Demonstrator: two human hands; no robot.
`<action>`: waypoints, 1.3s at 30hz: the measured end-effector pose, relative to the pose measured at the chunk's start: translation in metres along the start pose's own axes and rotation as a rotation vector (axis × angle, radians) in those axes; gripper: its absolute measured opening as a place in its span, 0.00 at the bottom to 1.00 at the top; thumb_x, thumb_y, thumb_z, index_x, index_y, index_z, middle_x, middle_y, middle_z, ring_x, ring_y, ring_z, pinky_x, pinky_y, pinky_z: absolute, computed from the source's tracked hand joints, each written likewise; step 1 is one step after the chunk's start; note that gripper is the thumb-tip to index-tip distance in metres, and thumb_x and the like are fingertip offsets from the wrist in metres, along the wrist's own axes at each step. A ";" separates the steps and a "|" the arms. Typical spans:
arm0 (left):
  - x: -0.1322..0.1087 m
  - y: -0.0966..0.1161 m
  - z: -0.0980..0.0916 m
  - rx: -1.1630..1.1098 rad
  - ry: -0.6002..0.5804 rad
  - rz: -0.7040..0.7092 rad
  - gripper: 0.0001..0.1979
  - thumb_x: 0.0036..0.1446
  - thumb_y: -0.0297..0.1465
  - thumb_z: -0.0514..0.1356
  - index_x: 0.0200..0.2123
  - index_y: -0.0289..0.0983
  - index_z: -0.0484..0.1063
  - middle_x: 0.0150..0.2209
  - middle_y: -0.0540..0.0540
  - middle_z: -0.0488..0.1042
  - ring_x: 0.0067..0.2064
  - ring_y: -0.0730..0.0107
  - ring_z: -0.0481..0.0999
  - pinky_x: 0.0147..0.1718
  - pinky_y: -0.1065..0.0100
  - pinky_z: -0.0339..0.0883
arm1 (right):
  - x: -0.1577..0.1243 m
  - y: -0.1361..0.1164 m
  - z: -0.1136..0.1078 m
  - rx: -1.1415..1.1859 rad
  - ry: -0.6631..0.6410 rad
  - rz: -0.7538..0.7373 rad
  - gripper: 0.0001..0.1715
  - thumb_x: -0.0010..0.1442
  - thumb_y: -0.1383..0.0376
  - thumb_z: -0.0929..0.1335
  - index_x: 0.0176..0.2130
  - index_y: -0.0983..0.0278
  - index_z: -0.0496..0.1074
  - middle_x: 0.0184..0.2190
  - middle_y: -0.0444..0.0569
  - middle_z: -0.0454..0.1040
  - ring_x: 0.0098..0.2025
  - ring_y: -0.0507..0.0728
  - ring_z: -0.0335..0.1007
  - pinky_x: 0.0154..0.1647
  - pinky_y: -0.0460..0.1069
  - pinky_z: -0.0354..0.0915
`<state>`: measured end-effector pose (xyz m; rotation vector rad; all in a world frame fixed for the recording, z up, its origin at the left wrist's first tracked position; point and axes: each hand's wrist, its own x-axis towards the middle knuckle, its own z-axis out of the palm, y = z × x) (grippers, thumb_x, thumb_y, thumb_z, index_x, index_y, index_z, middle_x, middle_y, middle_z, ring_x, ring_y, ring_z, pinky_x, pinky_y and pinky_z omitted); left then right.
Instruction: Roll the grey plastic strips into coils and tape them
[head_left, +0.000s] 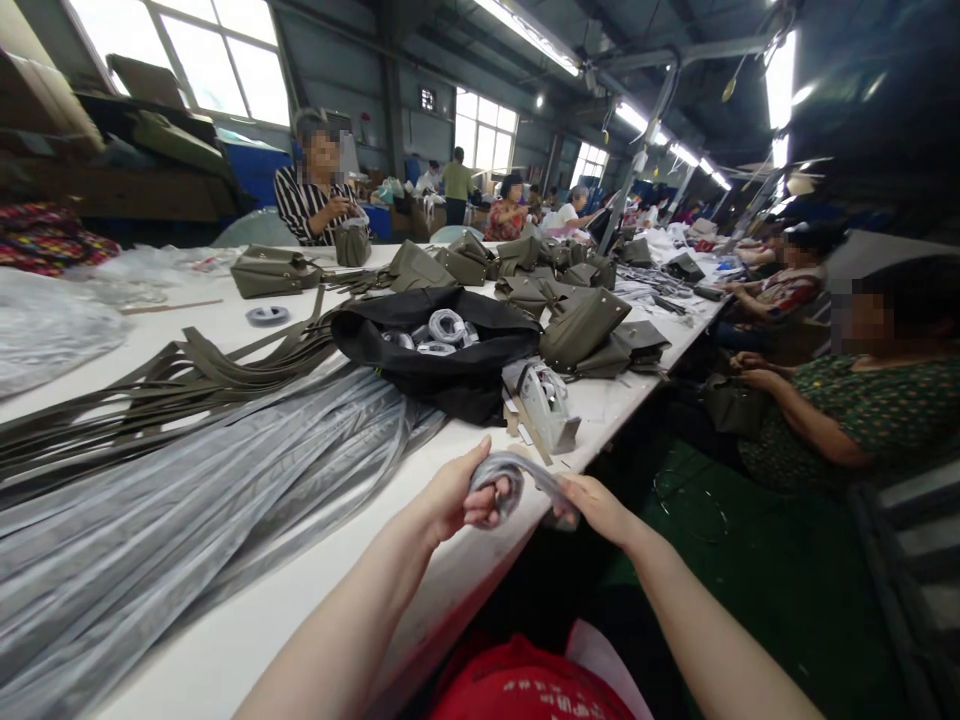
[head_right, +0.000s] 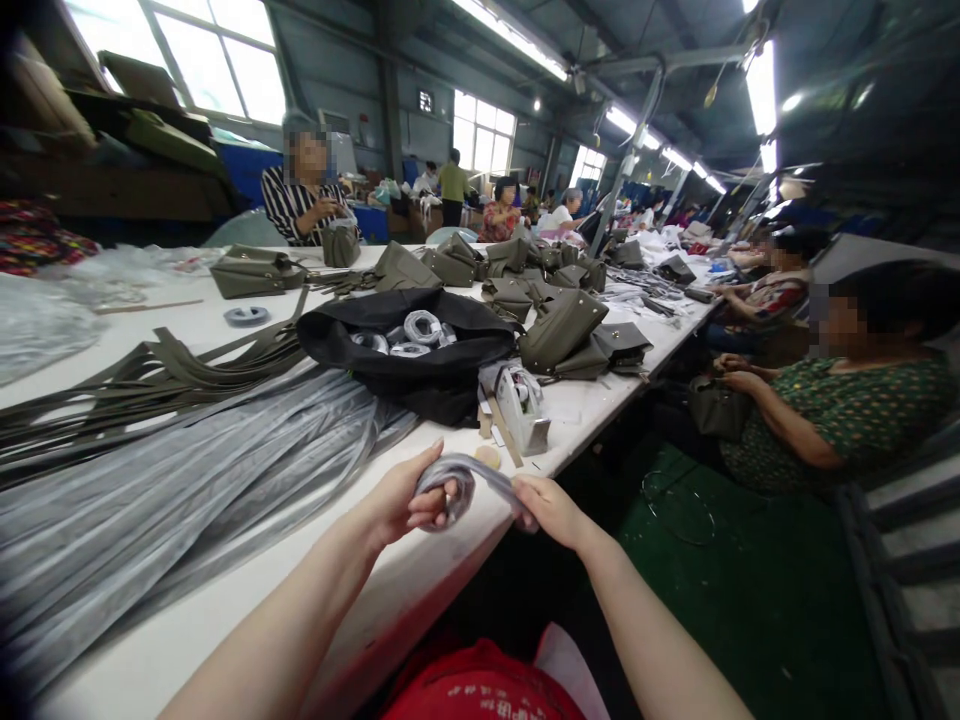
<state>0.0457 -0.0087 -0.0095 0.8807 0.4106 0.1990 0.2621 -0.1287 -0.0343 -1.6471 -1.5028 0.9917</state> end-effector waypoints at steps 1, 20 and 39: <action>-0.001 0.003 -0.003 -0.077 -0.001 -0.009 0.36 0.64 0.52 0.39 0.23 0.32 0.72 0.07 0.58 0.48 0.09 0.80 0.47 0.20 0.72 0.62 | -0.001 0.001 0.006 0.065 -0.020 0.012 0.29 0.63 0.45 0.61 0.39 0.68 0.74 0.23 0.44 0.69 0.22 0.50 0.61 0.25 0.46 0.59; 0.013 0.009 -0.023 -0.049 0.564 0.729 0.13 0.64 0.38 0.52 0.36 0.36 0.70 0.29 0.47 0.72 0.33 0.67 0.73 0.42 0.64 0.67 | 0.005 -0.027 0.065 0.773 -0.543 0.319 0.20 0.61 0.54 0.66 0.34 0.70 0.71 0.21 0.48 0.75 0.17 0.48 0.66 0.19 0.42 0.59; 0.008 -0.016 0.008 0.634 0.130 0.100 0.31 0.60 0.54 0.46 0.26 0.33 0.71 0.13 0.53 0.62 0.14 0.76 0.60 0.16 0.73 0.52 | -0.001 -0.071 -0.031 -0.431 0.513 -0.460 0.16 0.60 0.54 0.67 0.41 0.62 0.76 0.43 0.53 0.76 0.50 0.63 0.68 0.57 0.59 0.58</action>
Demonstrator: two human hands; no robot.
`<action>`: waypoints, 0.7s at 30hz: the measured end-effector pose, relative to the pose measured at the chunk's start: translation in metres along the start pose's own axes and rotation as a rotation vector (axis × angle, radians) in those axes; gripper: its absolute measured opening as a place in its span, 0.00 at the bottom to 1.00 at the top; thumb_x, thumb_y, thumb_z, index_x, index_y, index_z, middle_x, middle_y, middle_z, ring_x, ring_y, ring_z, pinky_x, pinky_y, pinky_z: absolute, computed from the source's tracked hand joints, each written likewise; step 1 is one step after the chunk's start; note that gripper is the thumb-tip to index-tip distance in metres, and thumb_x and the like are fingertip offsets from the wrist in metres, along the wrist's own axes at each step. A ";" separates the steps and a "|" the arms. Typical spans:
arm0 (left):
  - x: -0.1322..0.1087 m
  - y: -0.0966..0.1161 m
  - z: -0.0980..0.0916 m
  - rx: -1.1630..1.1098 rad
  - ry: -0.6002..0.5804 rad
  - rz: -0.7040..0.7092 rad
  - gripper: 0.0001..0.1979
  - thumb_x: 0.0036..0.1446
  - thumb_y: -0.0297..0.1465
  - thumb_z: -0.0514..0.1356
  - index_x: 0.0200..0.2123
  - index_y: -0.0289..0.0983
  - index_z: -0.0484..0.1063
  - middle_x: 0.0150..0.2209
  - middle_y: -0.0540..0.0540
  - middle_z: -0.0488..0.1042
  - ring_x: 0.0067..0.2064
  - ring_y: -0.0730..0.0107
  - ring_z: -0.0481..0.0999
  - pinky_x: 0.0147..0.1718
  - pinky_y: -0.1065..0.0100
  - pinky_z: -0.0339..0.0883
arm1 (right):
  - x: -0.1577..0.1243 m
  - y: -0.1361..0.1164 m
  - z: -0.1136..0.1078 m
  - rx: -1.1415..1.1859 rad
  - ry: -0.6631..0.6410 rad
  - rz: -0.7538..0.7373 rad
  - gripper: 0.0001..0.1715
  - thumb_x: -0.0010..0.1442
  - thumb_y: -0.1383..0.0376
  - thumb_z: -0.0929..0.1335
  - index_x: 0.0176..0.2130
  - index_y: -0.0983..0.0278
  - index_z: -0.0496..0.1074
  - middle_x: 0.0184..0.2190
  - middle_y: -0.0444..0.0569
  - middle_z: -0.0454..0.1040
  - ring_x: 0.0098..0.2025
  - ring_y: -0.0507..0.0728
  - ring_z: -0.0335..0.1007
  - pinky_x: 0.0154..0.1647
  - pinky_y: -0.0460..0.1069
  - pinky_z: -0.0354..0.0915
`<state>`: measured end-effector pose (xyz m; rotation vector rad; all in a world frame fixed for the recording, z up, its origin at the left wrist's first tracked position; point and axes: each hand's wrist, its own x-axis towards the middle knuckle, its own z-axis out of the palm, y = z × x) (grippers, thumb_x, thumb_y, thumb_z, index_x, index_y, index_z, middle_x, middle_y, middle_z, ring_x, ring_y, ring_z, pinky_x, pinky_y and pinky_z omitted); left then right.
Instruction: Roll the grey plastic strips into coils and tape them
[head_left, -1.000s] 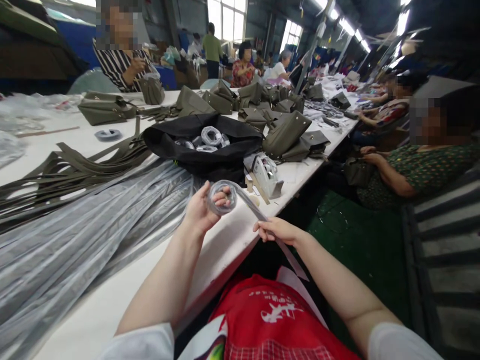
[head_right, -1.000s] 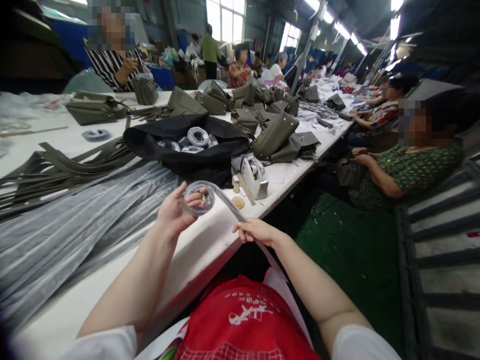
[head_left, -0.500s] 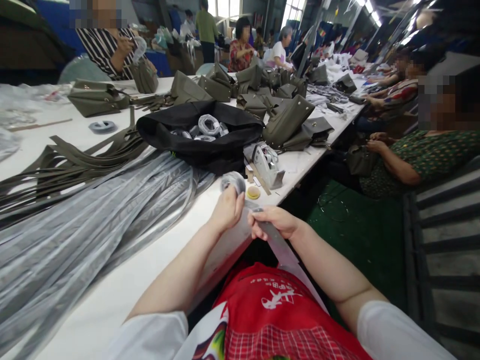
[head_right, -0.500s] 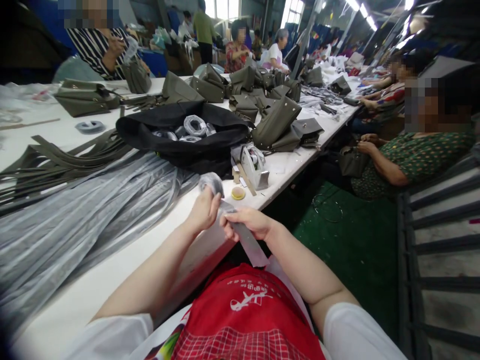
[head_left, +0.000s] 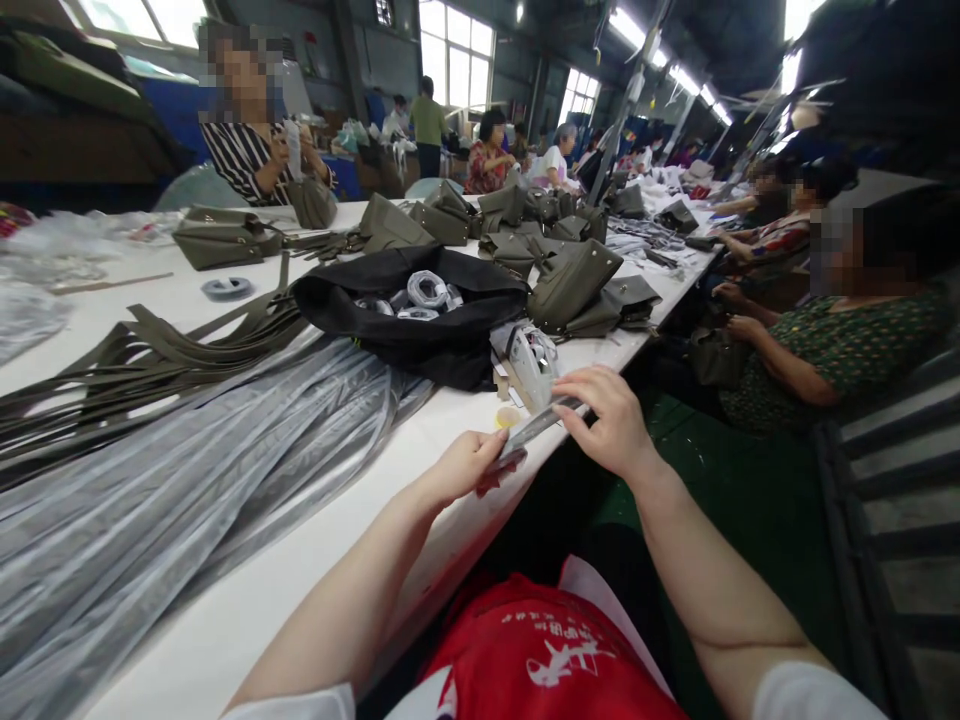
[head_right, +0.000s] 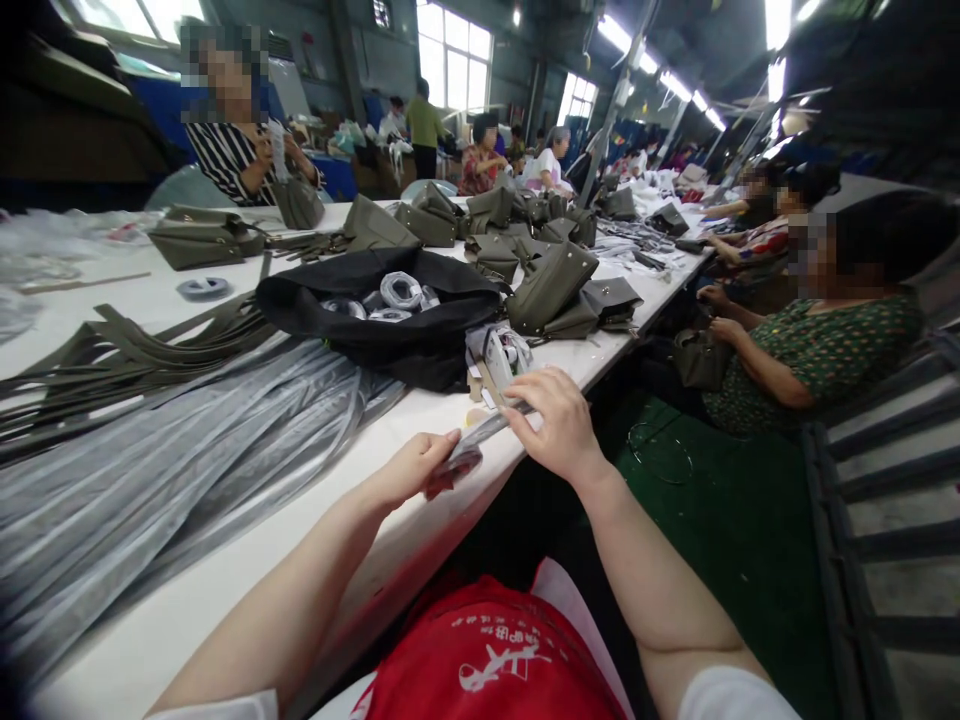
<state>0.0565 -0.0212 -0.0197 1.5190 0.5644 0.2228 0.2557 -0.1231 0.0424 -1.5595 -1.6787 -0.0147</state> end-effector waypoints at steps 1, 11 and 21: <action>-0.001 0.001 0.000 -0.117 -0.045 -0.004 0.31 0.60 0.54 0.47 0.26 0.33 0.71 0.11 0.54 0.60 0.13 0.76 0.59 0.16 0.73 0.53 | -0.001 0.004 0.005 -0.053 -0.105 -0.008 0.17 0.61 0.54 0.66 0.42 0.63 0.76 0.43 0.53 0.76 0.49 0.62 0.68 0.55 0.58 0.60; 0.002 -0.002 -0.002 -0.924 -0.127 0.014 0.32 0.64 0.51 0.45 0.29 0.31 0.74 0.09 0.59 0.50 0.12 0.81 0.52 0.30 0.73 0.67 | -0.047 -0.004 0.090 0.459 -0.243 0.273 0.28 0.67 0.46 0.57 0.48 0.65 0.67 0.34 0.51 0.75 0.37 0.57 0.72 0.42 0.51 0.68; 0.009 -0.008 -0.017 0.036 0.275 0.352 0.22 0.62 0.46 0.53 0.42 0.35 0.76 0.39 0.44 0.77 0.39 0.65 0.74 0.40 0.67 0.67 | -0.026 0.006 0.067 0.363 -0.550 0.234 0.21 0.63 0.53 0.65 0.48 0.66 0.70 0.42 0.52 0.76 0.45 0.60 0.71 0.48 0.53 0.65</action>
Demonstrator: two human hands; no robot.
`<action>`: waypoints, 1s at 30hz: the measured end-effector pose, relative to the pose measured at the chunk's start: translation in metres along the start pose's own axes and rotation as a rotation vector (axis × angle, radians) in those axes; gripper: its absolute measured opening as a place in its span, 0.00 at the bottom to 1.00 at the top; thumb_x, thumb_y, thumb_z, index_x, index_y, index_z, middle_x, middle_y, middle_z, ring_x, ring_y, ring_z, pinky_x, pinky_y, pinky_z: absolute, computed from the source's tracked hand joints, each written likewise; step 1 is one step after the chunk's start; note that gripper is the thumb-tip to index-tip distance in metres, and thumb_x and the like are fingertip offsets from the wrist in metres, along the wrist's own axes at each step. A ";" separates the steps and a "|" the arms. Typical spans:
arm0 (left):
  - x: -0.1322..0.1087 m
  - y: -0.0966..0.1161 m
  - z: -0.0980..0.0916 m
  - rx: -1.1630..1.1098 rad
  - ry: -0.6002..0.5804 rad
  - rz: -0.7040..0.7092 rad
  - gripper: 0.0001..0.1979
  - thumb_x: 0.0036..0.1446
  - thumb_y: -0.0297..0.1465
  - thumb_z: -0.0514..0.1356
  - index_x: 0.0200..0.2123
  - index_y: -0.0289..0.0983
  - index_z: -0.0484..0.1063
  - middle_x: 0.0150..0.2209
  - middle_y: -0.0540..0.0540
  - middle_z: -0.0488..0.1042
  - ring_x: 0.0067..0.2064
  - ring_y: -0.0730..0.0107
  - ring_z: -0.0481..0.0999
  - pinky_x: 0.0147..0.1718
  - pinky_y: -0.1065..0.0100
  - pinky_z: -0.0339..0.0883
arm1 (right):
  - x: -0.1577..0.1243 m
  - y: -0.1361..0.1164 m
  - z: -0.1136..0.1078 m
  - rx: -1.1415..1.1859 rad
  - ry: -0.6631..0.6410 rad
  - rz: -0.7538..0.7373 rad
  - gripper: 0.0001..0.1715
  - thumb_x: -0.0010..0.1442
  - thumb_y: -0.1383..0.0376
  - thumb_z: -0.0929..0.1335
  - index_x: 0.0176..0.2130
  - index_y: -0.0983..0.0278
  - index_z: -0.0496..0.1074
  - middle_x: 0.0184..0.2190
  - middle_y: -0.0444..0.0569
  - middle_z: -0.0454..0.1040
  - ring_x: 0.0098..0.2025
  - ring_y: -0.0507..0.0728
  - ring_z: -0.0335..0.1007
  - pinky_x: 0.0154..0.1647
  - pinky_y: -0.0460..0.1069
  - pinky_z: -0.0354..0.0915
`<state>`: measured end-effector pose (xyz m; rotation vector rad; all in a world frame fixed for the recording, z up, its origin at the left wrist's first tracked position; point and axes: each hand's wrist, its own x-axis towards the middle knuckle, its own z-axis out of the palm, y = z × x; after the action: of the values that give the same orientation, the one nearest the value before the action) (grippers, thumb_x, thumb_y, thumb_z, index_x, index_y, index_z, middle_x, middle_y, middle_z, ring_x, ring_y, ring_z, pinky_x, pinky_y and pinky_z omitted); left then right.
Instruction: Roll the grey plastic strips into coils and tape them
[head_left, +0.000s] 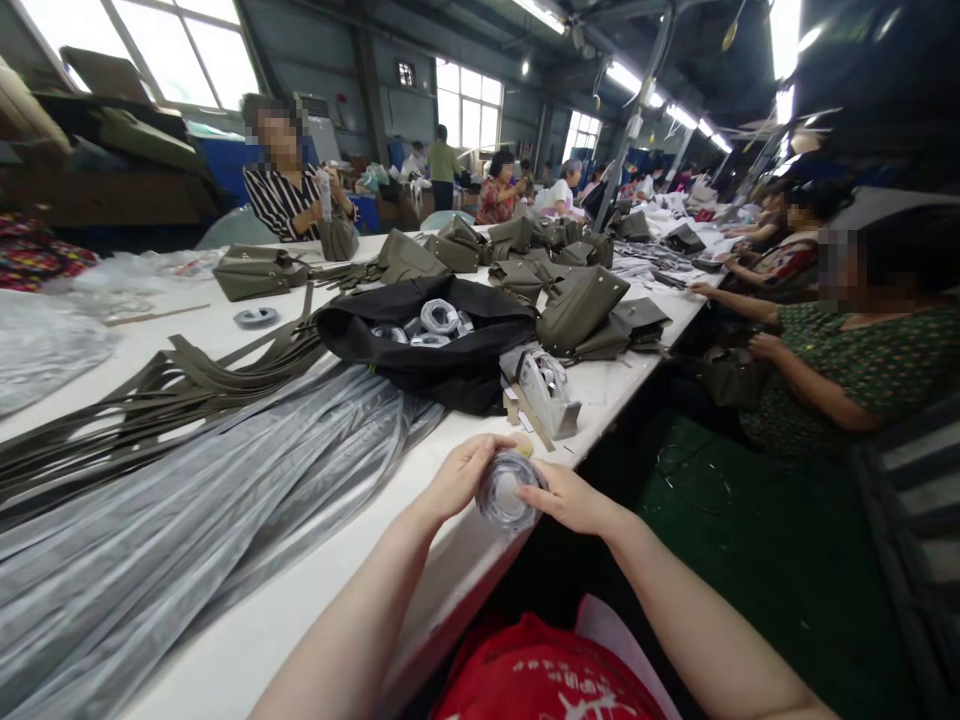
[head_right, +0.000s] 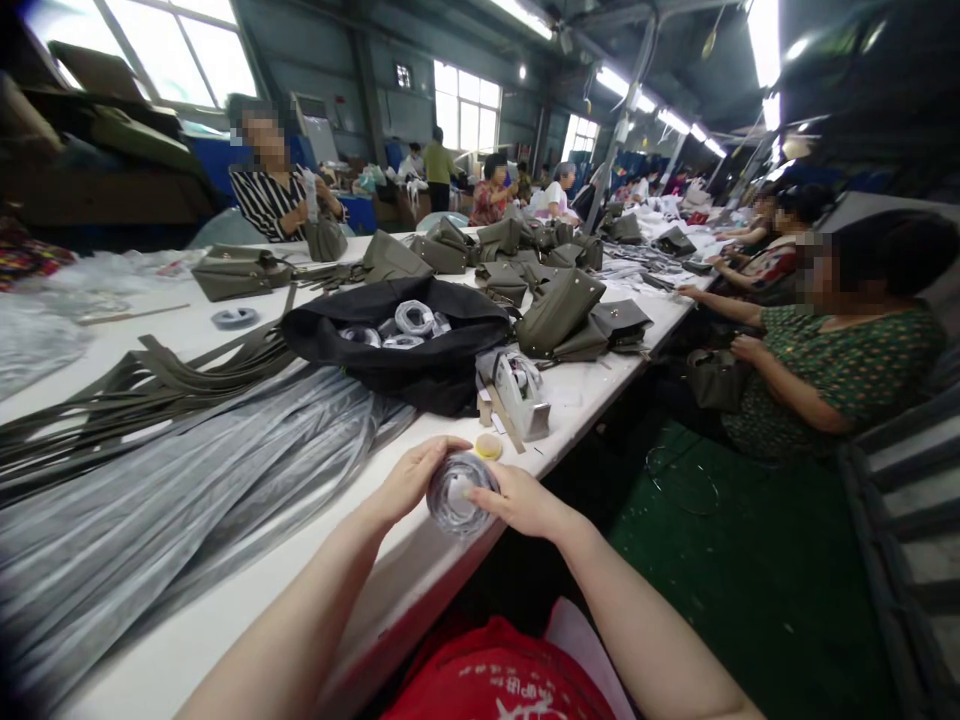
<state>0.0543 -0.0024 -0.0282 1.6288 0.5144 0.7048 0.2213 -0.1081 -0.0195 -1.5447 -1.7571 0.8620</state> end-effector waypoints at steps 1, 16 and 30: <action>-0.001 0.001 0.000 0.067 -0.065 0.011 0.22 0.62 0.45 0.52 0.42 0.35 0.76 0.39 0.43 0.76 0.37 0.66 0.73 0.38 0.67 0.68 | 0.000 0.001 0.000 -0.019 -0.038 0.019 0.21 0.63 0.53 0.65 0.46 0.67 0.71 0.40 0.52 0.76 0.42 0.60 0.71 0.46 0.52 0.65; 0.004 -0.016 0.004 0.264 -0.160 0.028 0.14 0.61 0.38 0.55 0.40 0.40 0.78 0.40 0.44 0.78 0.42 0.61 0.75 0.45 0.66 0.65 | 0.023 0.038 0.010 -0.105 -0.056 0.107 0.20 0.62 0.54 0.66 0.44 0.66 0.75 0.31 0.44 0.76 0.32 0.54 0.72 0.34 0.47 0.67; 0.008 -0.034 -0.003 1.111 0.077 -0.013 0.18 0.67 0.39 0.45 0.49 0.43 0.71 0.40 0.44 0.71 0.36 0.64 0.74 0.35 0.67 0.63 | 0.112 0.071 -0.009 -0.588 0.433 0.322 0.11 0.65 0.71 0.62 0.42 0.72 0.73 0.43 0.63 0.73 0.43 0.64 0.73 0.43 0.58 0.68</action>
<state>0.0595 0.0108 -0.0602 2.6152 1.0877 0.4731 0.2577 0.0109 -0.0677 -2.2354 -1.5257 0.1019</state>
